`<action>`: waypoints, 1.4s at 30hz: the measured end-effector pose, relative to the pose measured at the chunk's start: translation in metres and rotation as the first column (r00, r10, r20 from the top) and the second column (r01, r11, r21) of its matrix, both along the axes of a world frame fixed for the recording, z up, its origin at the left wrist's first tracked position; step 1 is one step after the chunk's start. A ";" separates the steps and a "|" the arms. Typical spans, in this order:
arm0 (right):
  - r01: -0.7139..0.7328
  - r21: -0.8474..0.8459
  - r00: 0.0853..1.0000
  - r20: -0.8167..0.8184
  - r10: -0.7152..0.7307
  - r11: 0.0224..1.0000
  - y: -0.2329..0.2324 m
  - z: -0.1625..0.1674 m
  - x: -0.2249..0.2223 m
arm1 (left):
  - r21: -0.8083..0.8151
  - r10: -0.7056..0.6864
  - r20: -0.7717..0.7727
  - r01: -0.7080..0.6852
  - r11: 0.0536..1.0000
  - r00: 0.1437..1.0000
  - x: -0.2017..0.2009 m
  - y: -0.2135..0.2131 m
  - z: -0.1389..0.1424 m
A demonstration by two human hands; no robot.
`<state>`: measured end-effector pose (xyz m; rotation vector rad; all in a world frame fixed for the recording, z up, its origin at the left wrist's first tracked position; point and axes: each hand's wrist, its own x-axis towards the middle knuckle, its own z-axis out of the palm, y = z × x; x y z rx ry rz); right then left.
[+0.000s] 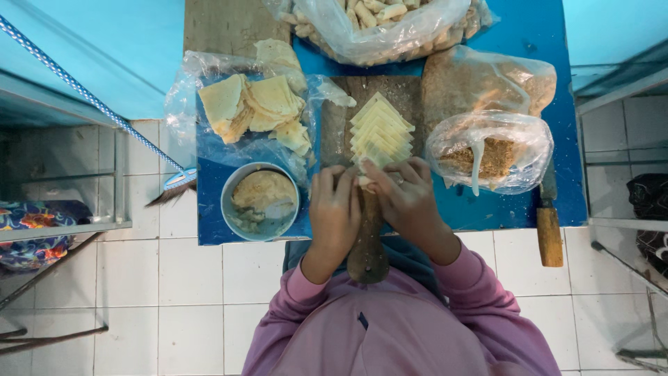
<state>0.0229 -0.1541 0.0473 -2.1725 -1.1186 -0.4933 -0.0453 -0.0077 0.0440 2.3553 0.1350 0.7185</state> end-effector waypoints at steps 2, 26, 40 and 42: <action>0.021 0.147 0.987 -0.161 0.003 0.989 0.000 -0.002 0.002 | -0.078 -0.028 0.041 0.031 0.997 0.999 -0.002 0.001 0.002; 0.114 0.721 0.724 -0.532 0.440 0.683 -0.063 0.053 0.045 | -0.199 -0.238 -0.016 0.230 0.953 0.971 -0.013 0.006 0.011; 0.438 -0.167 0.892 -0.045 -0.451 0.883 -0.111 0.025 -0.010 | 0.078 0.005 -0.060 0.000 0.997 0.998 -0.001 -0.011 -0.002; 0.393 -0.142 0.905 -0.114 -0.409 0.909 -0.111 0.019 -0.009 | 0.078 0.001 -0.060 0.004 0.997 0.998 0.002 -0.012 -0.003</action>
